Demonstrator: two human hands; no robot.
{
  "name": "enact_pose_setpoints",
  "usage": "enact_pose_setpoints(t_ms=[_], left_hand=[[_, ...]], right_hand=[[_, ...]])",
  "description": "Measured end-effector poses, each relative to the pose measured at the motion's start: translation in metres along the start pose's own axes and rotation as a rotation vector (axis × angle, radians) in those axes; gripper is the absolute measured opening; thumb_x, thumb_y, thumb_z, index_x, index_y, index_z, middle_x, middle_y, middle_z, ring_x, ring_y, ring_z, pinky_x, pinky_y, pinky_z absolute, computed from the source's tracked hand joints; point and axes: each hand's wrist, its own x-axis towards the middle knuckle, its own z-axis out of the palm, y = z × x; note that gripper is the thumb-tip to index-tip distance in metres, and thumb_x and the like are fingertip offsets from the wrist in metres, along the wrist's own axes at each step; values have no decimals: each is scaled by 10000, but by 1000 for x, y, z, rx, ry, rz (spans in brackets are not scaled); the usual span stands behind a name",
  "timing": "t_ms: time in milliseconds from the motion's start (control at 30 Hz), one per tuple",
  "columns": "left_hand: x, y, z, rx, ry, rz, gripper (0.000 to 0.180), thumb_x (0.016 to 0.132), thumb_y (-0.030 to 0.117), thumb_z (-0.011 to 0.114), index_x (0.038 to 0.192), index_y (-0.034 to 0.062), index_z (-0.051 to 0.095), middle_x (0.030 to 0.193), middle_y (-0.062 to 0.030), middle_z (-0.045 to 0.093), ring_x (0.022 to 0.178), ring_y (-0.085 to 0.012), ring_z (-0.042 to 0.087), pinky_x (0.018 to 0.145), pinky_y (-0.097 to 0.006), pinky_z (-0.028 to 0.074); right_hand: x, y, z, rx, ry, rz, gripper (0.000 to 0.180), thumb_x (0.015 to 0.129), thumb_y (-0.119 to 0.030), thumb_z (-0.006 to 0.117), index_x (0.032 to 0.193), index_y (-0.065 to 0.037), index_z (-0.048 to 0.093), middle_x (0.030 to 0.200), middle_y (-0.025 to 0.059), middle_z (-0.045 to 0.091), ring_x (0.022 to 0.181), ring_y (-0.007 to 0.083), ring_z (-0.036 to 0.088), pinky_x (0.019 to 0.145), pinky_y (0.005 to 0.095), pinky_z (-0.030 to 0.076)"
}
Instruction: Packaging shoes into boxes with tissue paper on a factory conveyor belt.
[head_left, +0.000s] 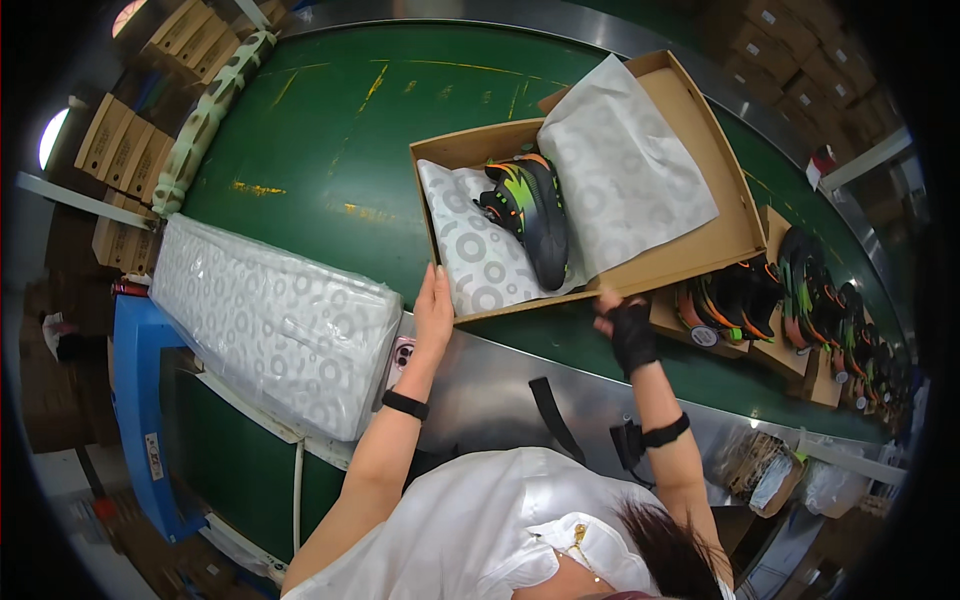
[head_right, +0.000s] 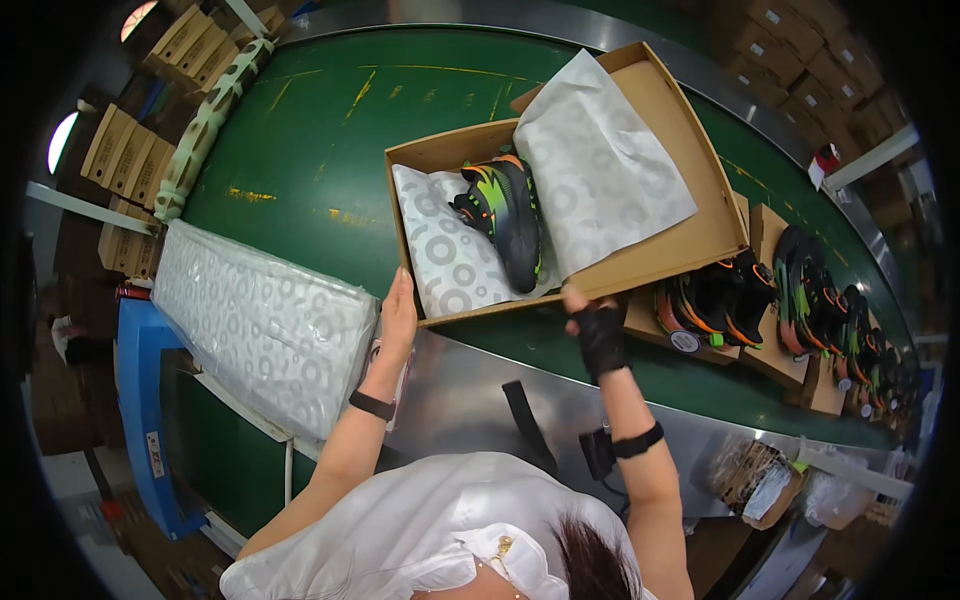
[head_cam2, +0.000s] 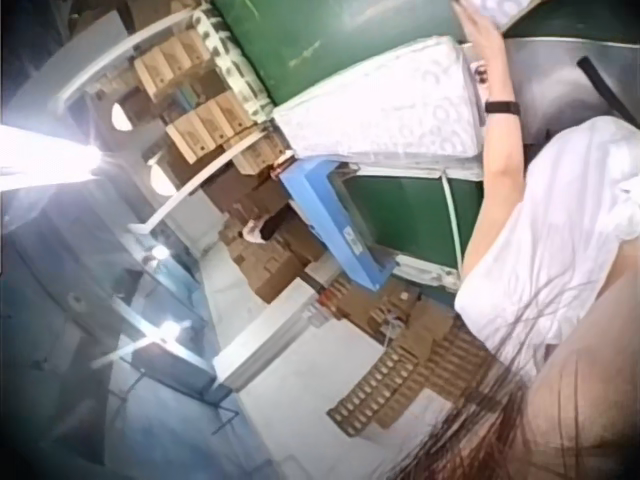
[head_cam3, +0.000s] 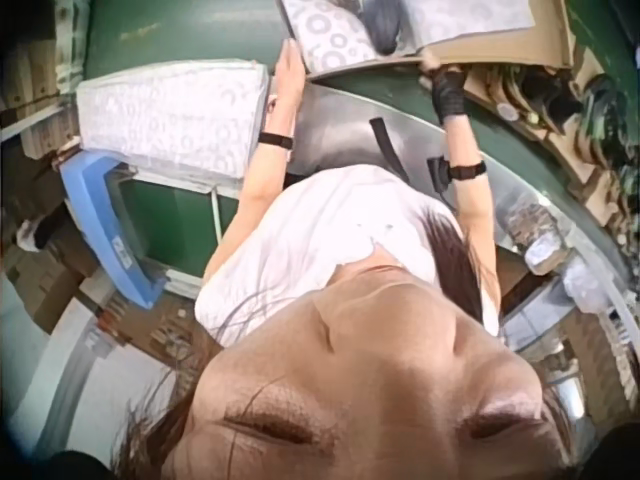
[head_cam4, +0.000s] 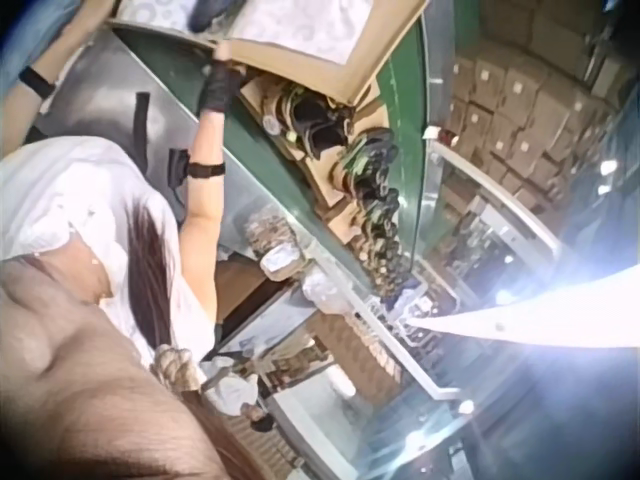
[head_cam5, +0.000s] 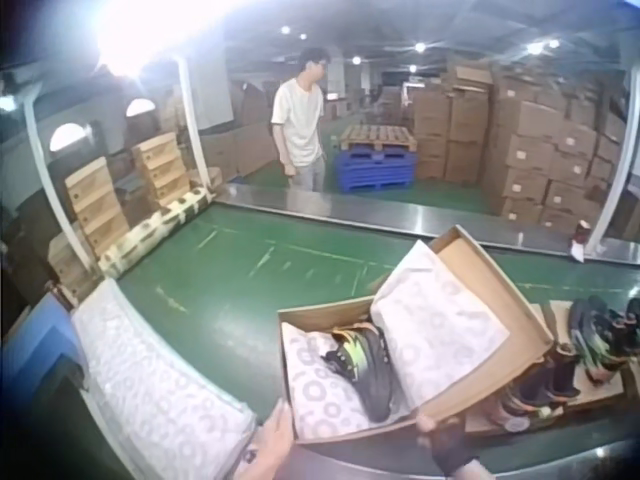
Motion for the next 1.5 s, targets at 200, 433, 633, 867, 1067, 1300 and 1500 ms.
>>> enact_pose_setpoints(t_ms=[200, 433, 633, 867, 1067, 1300, 1500], left_hand=[[9, 2, -2, -660, -234, -491, 740, 849, 589, 305, 1248, -30, 370, 1212, -136, 466, 1116, -212, 436, 922, -279, 319], [-4, -16, 18, -233, -116, -175, 499, 850, 401, 492, 1088, -37, 496, 940, -47, 578, 875, -112, 513, 772, -244, 389], [20, -32, 0, -516, -322, -472, 372, 801, 258, 579, 1061, -3, 526, 958, -74, 582, 896, -167, 550, 771, -262, 430], [7, 12, -11, -840, -453, -534, 490, 791, 407, 475, 1120, 43, 485, 1030, -86, 564, 949, -215, 541, 800, -341, 441], [-50, 15, -82, -1093, -389, -276, 455, 794, 378, 434, 1115, 61, 494, 1084, -88, 547, 976, -239, 537, 825, -368, 444], [-133, 51, -206, -1215, 197, -243, 571, 694, 450, 519, 1176, 146, 483, 1169, -46, 504, 1087, -243, 455, 907, -429, 348], [-156, -3, -282, -1325, 796, -129, 762, 615, 507, 558, 1245, 127, 358, 1279, -161, 310, 1173, -394, 280, 867, -623, 244]], right_hand=[[23, 17, 28, -758, 250, -853, 388, 744, -4, 491, 1127, -36, 437, 1083, 132, 501, 993, 240, 487, 777, 396, 397], [20, 46, 29, -1365, 144, -1062, 441, 786, -41, 436, 1220, -105, 400, 1306, 112, 349, 1202, 289, 333, 832, 560, 310], [6, 24, 31, -1398, 86, -1047, 412, 791, -59, 439, 1200, -104, 425, 1294, 108, 372, 1207, 281, 335, 851, 566, 314], [-34, -44, 35, -1286, 93, -1168, 307, 749, -59, 480, 1051, -83, 528, 1174, 94, 475, 1120, 254, 426, 795, 494, 349], [-124, -49, 18, -626, 97, -1569, 488, 574, 74, 556, 1046, -48, 544, 1069, 211, 502, 887, 337, 542, 619, 381, 418], [-199, 52, -62, -769, -1113, -169, 306, 884, -249, 401, 1061, -41, 540, 992, 147, 584, 930, 266, 562, 826, 331, 431], [-245, 66, -132, -1148, -1087, -67, 310, 883, -248, 374, 938, -13, 569, 941, 117, 605, 859, 209, 590, 768, 313, 453]])
